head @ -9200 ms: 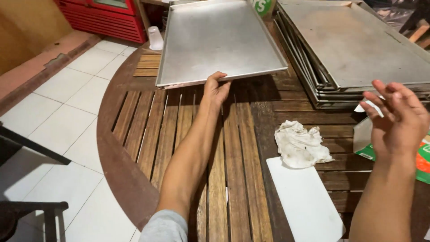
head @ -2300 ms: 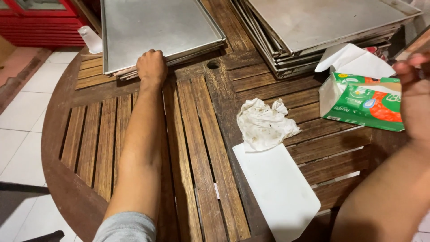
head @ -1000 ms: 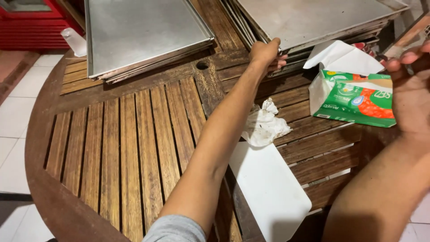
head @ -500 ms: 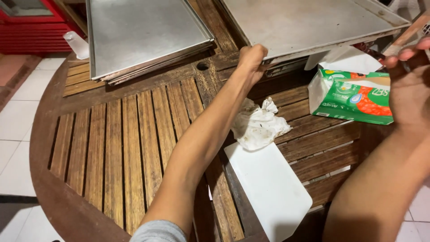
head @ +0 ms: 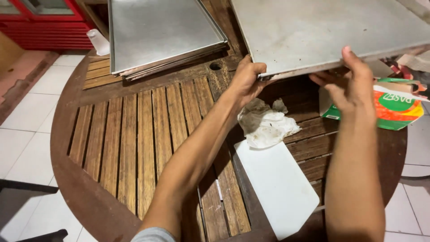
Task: Cleaning a metal baking tray by wiping it with a cloth and scraping off residue with a plastic scraper
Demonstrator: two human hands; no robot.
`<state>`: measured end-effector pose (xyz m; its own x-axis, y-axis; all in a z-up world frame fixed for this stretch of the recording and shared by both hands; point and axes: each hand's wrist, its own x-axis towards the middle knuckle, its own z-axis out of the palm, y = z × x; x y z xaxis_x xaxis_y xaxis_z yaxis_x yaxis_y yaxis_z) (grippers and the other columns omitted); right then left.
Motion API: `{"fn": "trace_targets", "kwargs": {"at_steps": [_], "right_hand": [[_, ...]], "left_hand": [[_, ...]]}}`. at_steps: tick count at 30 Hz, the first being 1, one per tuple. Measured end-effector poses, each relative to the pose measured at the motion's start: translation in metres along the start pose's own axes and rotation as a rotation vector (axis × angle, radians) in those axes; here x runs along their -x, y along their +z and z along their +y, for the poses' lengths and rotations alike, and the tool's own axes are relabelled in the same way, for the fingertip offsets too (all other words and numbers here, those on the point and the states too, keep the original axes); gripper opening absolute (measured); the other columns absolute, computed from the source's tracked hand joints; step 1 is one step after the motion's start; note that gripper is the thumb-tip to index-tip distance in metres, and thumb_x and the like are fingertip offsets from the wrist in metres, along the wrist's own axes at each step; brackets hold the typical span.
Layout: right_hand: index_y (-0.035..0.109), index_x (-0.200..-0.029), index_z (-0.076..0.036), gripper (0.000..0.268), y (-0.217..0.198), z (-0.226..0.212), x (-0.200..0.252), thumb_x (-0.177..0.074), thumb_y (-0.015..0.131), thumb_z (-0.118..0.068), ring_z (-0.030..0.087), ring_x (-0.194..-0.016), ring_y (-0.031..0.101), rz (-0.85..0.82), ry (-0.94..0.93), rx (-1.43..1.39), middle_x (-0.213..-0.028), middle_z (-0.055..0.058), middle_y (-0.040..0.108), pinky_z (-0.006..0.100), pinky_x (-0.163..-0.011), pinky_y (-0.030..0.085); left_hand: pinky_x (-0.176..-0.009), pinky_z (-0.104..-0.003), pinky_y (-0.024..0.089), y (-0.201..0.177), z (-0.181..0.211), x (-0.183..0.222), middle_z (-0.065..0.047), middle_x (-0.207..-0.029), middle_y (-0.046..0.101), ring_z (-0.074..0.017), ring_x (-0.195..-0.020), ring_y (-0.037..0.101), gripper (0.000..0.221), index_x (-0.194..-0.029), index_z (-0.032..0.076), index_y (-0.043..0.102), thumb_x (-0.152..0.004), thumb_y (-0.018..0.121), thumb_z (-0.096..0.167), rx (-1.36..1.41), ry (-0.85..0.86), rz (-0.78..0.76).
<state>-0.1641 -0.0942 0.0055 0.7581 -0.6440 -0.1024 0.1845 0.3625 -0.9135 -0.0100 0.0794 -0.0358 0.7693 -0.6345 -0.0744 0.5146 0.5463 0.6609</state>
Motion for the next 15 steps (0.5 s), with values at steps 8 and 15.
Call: {"fn": "trace_targets", "kwargs": {"at_steps": [8, 15], "right_hand": [[0.05, -0.052, -0.008, 0.024, 0.025, 0.005, 0.011, -0.06, 0.065, 0.009, 0.022, -0.055, 0.058, 0.019, -0.204, -0.615, -0.056, 0.002, 0.052, 0.031, -0.056, 0.054], [0.037, -0.043, -0.012, 0.026, 0.038, 0.007, 0.044, -0.045, 0.06, 0.0, 0.024, -0.051, 0.041, -0.143, -0.181, -0.612, -0.05, 0.002, 0.04, 0.032, -0.059, 0.04]], "left_hand": [[-0.09, -0.042, 0.06, 0.013, 0.045, 0.12, -0.035, -0.154, 0.035, -0.0462, -0.124, 0.053, 0.084, -0.15, -0.004, 0.025, -0.072, 0.047, -0.025, -0.129, 0.146, -0.251], [-0.106, -0.037, 0.061, -0.001, 0.143, 0.263, -0.016, -0.137, 0.061, -0.0282, -0.121, 0.065, 0.063, -0.143, 0.004, 0.049, -0.082, 0.065, 0.005, -0.58, 0.423, 0.158]]}}
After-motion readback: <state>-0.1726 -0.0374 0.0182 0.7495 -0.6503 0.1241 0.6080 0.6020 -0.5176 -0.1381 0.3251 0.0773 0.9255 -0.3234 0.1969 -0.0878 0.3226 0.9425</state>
